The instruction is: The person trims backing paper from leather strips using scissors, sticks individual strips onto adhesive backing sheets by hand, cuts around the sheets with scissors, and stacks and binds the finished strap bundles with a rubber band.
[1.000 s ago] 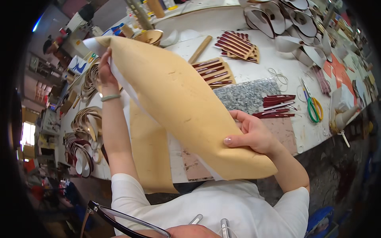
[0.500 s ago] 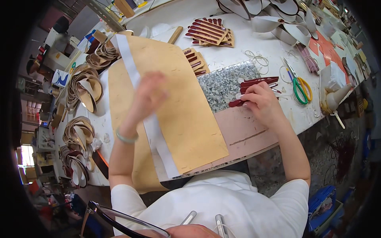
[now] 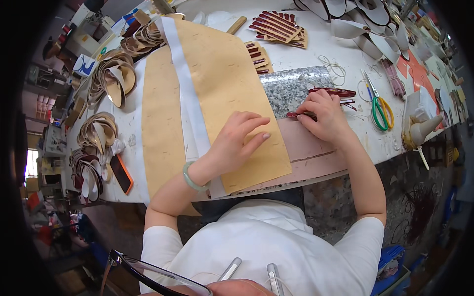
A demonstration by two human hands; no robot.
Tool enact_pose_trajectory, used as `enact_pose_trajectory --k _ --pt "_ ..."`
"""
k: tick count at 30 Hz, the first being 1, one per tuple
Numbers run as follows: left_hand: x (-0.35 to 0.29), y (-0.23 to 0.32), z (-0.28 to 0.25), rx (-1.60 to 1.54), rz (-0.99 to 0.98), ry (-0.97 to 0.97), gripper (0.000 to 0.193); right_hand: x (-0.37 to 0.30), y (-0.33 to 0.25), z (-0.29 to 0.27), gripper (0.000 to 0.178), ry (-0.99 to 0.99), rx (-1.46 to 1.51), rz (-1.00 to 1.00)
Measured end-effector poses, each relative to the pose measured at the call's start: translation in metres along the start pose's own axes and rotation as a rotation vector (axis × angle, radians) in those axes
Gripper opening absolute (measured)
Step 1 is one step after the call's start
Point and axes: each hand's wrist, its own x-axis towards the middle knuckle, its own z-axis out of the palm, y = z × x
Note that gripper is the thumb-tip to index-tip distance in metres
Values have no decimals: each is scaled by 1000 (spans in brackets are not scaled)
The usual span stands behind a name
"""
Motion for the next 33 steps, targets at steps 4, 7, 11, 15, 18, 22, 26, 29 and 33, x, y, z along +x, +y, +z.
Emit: enact_pose_trajectory --k 4,7,11,15,18,22,26,29,33 --pt "14 -11 25 -191 -157 -6 29 -1 -4 -1 13 10 17 -38" --pt "19 -19 44 -83 -26 45 30 -2 -15 -3 12 -111 36 95" --pt "31 -15 52 -29 52 57 30 -6 -8 -3 16 -9 22 -32" --pt "43 -16 55 -15 33 29 27 -10 0 -6 21 106 71 -144" --pt "50 -7 53 -179 -28 28 24 -10 -8 -15 19 198 31 -141" --pt "50 9 35 -653 -392 -65 26 -9 -21 -20 16 317 70 -194" --pt "34 21 28 -851 -488 -100 25 -8 -42 -35 17 300 7 -300" --pt "22 34 28 -830 -426 -35 23 -10 -59 -53 17 239 -54 -359" --pt "1 53 25 -690 -323 42 18 -20 -86 -64 15 196 23 -358"
